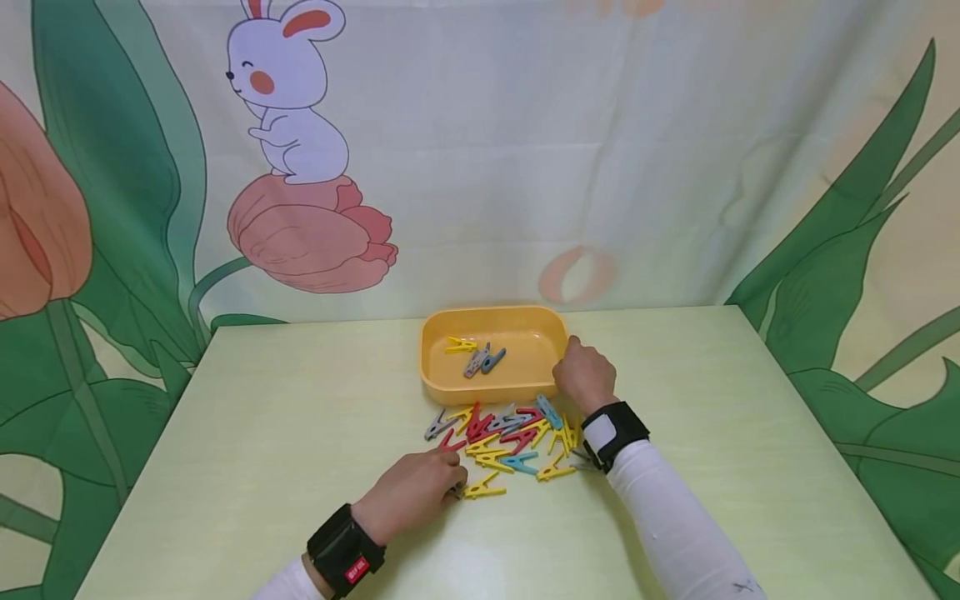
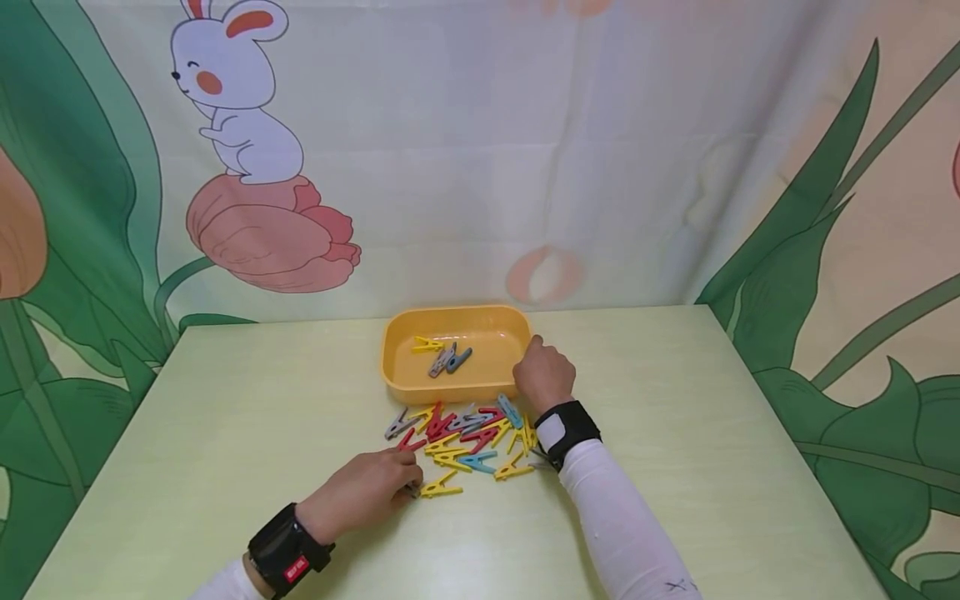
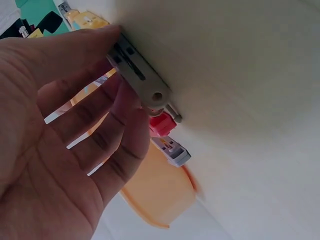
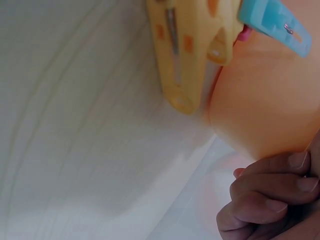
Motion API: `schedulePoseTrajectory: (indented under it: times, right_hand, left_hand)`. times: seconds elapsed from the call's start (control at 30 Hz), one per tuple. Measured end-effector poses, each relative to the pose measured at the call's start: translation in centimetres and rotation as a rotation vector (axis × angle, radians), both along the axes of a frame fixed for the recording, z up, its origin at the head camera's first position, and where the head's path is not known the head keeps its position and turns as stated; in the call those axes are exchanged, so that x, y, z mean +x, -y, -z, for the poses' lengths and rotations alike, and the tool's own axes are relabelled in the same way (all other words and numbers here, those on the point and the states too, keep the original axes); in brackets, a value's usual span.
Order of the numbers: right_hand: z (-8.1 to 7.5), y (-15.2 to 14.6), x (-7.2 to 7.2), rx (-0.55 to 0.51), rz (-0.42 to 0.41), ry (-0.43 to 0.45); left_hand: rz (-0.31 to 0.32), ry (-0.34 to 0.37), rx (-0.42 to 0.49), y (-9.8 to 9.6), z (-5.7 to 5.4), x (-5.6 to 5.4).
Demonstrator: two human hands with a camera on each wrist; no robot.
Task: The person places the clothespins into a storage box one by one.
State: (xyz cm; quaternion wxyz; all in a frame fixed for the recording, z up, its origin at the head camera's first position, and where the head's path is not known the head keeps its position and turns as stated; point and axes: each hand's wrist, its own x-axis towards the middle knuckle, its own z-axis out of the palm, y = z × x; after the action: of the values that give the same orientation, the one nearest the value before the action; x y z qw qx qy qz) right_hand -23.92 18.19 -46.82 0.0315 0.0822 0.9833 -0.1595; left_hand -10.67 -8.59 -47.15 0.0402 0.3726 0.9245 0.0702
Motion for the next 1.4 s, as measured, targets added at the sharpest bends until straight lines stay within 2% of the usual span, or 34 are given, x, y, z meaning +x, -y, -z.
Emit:
schedulePoseTrajectory:
  times: [0.3,0.67,0.97,1.3,1.4]
  right_hand:
    - [0.0,0.1,-0.1,-0.001,0.008,0.011]
    - [-0.1,0.0,0.3,0.013,-0.01,-0.041]
    - [-0.1,0.0,0.4,0.012,-0.025,-0.067]
    - [0.0,0.0,0.3,0.009,-0.015,-0.05]
    - [-0.1,0.0,0.3,0.007,-0.006,-0.044]
  left_hand:
    - [0.01,-0.009,-0.002,0.0,-0.3,0.1]
    - [0.045,-0.039,0.099,0.0,-2.2,-0.1]
    - [0.025,-0.075,0.066,-0.1,-3.4,-0.6]
    - [0.001,-0.119,0.119,-0.6,-5.5,-1.8]
    - [0.001,-0.151,0.122,-0.7,-5.9,-2.3]
